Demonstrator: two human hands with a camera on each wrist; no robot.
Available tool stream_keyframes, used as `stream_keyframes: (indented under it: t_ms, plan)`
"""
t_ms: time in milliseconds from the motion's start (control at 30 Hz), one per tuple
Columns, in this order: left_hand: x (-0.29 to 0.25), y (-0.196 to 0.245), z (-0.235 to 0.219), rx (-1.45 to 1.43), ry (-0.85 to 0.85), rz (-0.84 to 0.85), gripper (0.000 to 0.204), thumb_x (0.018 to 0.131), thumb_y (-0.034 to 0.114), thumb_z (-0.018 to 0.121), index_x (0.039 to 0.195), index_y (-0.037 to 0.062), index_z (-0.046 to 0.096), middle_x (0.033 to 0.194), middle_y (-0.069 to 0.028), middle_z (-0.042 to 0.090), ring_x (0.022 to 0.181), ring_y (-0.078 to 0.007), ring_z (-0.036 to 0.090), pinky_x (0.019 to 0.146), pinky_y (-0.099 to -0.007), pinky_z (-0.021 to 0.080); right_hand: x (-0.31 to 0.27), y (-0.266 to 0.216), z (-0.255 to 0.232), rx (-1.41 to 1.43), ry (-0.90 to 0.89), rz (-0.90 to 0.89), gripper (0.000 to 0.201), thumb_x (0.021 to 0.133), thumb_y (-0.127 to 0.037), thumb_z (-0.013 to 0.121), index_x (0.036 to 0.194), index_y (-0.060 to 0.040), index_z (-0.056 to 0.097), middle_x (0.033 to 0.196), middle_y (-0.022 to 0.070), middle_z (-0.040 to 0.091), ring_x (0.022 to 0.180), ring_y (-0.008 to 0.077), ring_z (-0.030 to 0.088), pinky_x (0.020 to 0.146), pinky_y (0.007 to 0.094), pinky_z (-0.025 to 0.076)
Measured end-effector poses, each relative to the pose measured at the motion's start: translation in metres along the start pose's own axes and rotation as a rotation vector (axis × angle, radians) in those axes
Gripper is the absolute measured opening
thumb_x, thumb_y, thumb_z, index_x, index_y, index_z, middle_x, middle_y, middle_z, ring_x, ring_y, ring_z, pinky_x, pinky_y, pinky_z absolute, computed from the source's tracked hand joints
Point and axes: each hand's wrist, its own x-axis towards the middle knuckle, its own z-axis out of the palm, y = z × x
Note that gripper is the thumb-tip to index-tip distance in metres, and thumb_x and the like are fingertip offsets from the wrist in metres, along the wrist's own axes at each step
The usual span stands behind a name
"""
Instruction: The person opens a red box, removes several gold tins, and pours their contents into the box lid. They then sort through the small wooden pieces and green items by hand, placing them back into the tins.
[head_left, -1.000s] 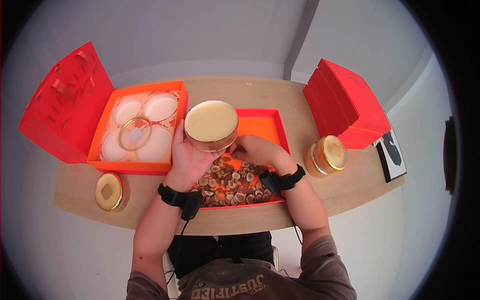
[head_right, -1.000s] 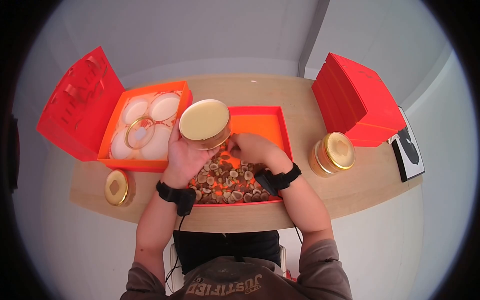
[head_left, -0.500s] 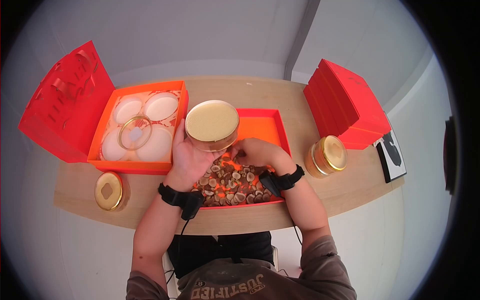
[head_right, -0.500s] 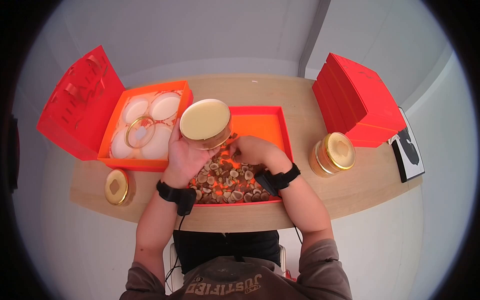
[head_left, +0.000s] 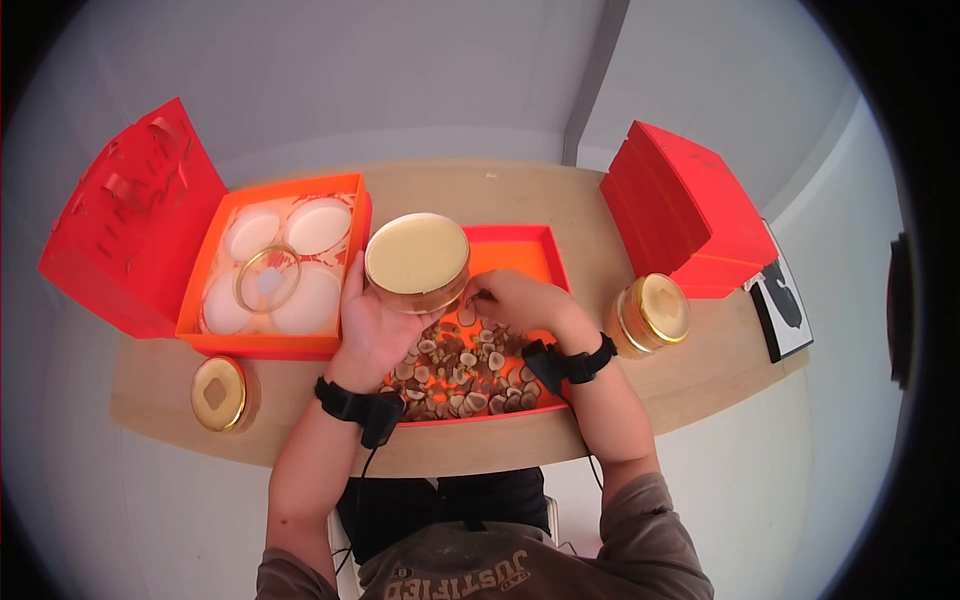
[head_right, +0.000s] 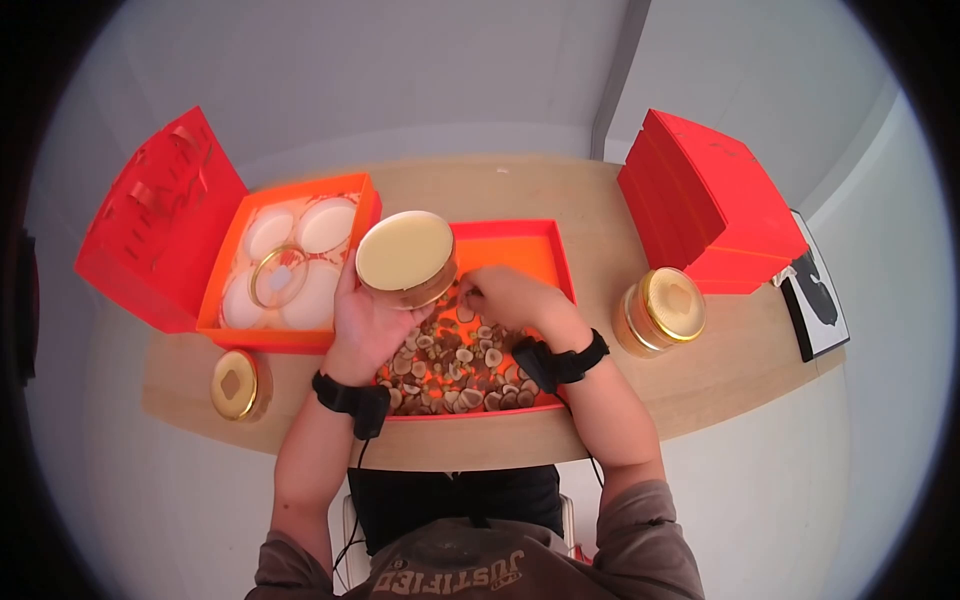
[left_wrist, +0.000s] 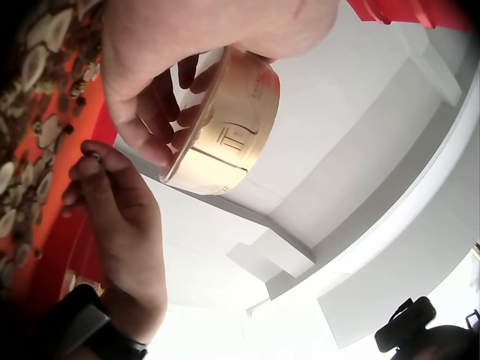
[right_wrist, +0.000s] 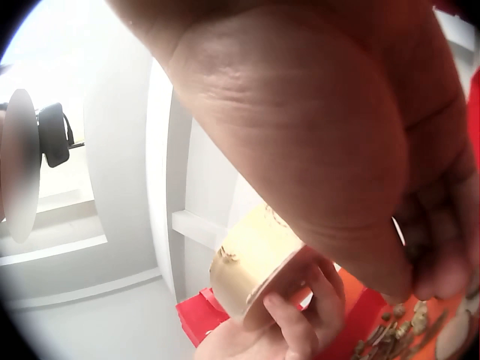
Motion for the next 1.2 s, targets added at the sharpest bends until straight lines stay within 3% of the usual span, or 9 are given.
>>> stream_keyframes:
  t_ms: [100,167,267,333,667,767,933,967,1200]
  plan:
    - [0.0,0.001,-0.002,0.027,0.001,-0.006,0.056,0.106,0.059,0.036,0.143,0.02,0.052,0.149,-0.0078,0.053,0.136,-0.0289,0.051,0.104,-0.0504,0.046,-0.01,-0.011,-0.016,0.072,0.104,0.089,0.02,0.098,-0.013,0.06,0.111,-0.0006,0.069,0.092,0.0083,0.072,0.079,0.0155,0.068,0.074,0.0321,0.054]
    - [0.0,0.0,-0.002,0.046,-0.012,-0.012,0.057,0.106,0.059,0.036,0.144,0.0195,0.051,0.15,-0.0081,0.052,0.138,-0.0292,0.05,0.105,-0.0512,0.045,-0.009,-0.003,-0.019,0.092,0.407,0.013,0.023,0.099,-0.022,0.061,0.109,-0.0025,0.07,0.089,0.0124,0.072,0.079,0.0242,0.068,0.075,0.036,0.053]
    - [0.001,-0.002,0.002,0.146,-0.005,-0.001,0.059,0.107,0.057,0.034,0.149,0.0176,0.046,0.154,-0.0093,0.049,0.14,-0.0302,0.048,0.108,-0.0518,0.043,-0.01,-0.008,-0.024,0.219,0.565,-0.068,0.027,0.101,-0.025,0.063,0.109,0.0001,0.069,0.081,0.0117,0.067,0.072,0.0197,0.061,0.07,0.0347,0.05]
    - [0.003,-0.004,0.0,0.225,0.038,-0.011,0.061,0.11,0.05,0.026,0.154,0.0104,0.039,0.156,-0.013,0.045,0.143,-0.0312,0.046,0.113,-0.0548,0.041,-0.017,-0.025,-0.029,0.23,0.563,-0.081,0.028,0.101,-0.025,0.063,0.109,0.0008,0.069,0.079,0.0109,0.065,0.07,0.0184,0.058,0.068,0.034,0.048]
    - [0.0,-0.005,0.005,0.263,-0.061,-0.083,0.061,0.11,0.046,0.025,0.154,0.0055,0.036,0.155,-0.0166,0.045,0.142,-0.0336,0.048,0.115,-0.0572,0.041,-0.016,-0.033,-0.018,0.118,0.477,-0.303,0.024,0.093,-0.019,0.072,0.108,0.0,0.071,0.071,0.0098,0.06,0.062,0.0188,0.056,0.06,0.0343,0.046]
    - [0.0,-0.005,0.004,0.204,-0.093,-0.081,0.058,0.109,0.041,0.032,0.154,0.0049,0.036,0.154,-0.0174,0.046,0.141,-0.0337,0.049,0.114,-0.0566,0.043,-0.014,-0.032,-0.014,0.114,0.502,-0.338,0.023,0.092,-0.018,0.072,0.107,0.0,0.071,0.071,0.0103,0.06,0.062,0.0199,0.057,0.06,0.0352,0.046]
    - [0.004,-0.006,-0.01,0.309,-0.086,-0.095,0.049,0.098,0.014,0.048,0.145,0.0016,0.042,0.144,-0.0173,0.052,0.135,-0.0325,0.055,0.111,-0.0542,0.048,-0.018,-0.037,-0.018,0.125,0.48,-0.283,0.021,0.093,-0.017,0.072,0.107,-0.0013,0.071,0.07,0.0074,0.058,0.064,0.0165,0.054,0.061,0.0331,0.045]
    - [0.004,-0.007,-0.011,0.31,-0.087,-0.095,0.049,0.098,0.014,0.048,0.145,0.0016,0.042,0.144,-0.0173,0.052,0.135,-0.0325,0.055,0.111,-0.0542,0.048,-0.02,-0.039,-0.019,0.129,0.458,-0.245,0.019,0.094,-0.015,0.072,0.108,-0.0026,0.072,0.072,0.0049,0.057,0.065,0.0131,0.051,0.062,0.0306,0.044]
    - [0.003,-0.009,-0.009,0.406,-0.033,-0.052,0.048,0.099,0.016,0.047,0.143,-0.0012,0.045,0.142,-0.0154,0.058,0.132,-0.0292,0.057,0.113,-0.0493,0.046,-0.017,-0.034,-0.017,0.078,0.474,-0.257,0.021,0.093,-0.017,0.072,0.109,-0.0024,0.072,0.071,0.0064,0.057,0.064,0.0146,0.052,0.061,0.0318,0.045]
